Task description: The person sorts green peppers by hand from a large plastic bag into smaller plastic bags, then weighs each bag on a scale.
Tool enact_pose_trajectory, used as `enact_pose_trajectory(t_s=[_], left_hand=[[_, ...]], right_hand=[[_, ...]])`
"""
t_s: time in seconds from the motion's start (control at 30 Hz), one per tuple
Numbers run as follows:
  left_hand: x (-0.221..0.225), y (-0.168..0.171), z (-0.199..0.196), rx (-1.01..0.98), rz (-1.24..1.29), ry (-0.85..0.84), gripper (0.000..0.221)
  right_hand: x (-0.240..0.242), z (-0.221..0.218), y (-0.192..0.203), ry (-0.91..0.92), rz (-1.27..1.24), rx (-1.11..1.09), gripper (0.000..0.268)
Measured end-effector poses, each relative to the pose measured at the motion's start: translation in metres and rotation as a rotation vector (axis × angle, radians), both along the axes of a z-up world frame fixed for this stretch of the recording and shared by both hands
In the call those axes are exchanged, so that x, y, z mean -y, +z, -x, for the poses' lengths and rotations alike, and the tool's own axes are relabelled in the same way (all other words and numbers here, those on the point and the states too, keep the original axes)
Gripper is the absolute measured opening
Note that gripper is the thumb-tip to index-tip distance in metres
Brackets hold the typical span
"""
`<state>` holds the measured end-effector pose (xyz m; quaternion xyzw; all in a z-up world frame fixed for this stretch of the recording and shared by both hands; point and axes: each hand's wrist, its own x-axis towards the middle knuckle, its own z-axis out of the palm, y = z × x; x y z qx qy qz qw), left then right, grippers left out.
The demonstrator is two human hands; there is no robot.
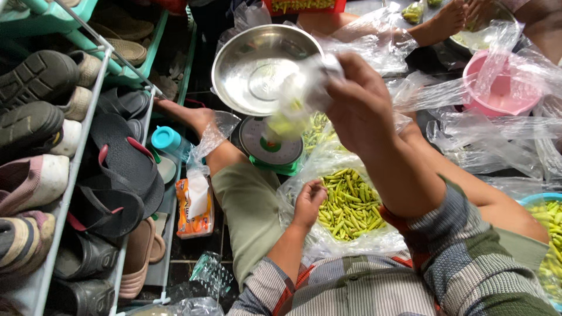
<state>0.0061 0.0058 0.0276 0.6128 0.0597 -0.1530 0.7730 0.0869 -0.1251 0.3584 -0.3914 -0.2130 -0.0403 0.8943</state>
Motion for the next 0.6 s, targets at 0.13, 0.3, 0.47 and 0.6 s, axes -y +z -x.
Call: enact_pose_trajectory(t_s=[0.13, 0.3, 0.47, 0.6], left_hand=[[-0.005, -0.073, -0.014, 0.013, 0.193, 0.144, 0.022], [-0.008, -0.045, -0.006, 0.269, 0.385, -0.013, 0.081], [0.010, -0.044, 0.019, 0.220, 0.533, -0.244, 0.123], [0.017, -0.054, 0.022, 0.354, 0.100, -0.241, 0.082]], right_hand=[[0.029, 0.025, -0.094, 0.026, -0.049, -0.305, 0.017], [0.038, 0.074, -0.221, 0.139, 0.236, -0.673, 0.019], [0.048, 0.110, -0.258, 0.168, 0.270, -0.831, 0.022], [0.048, 0.117, -0.223, 0.223, 0.244, -0.765, 0.034]])
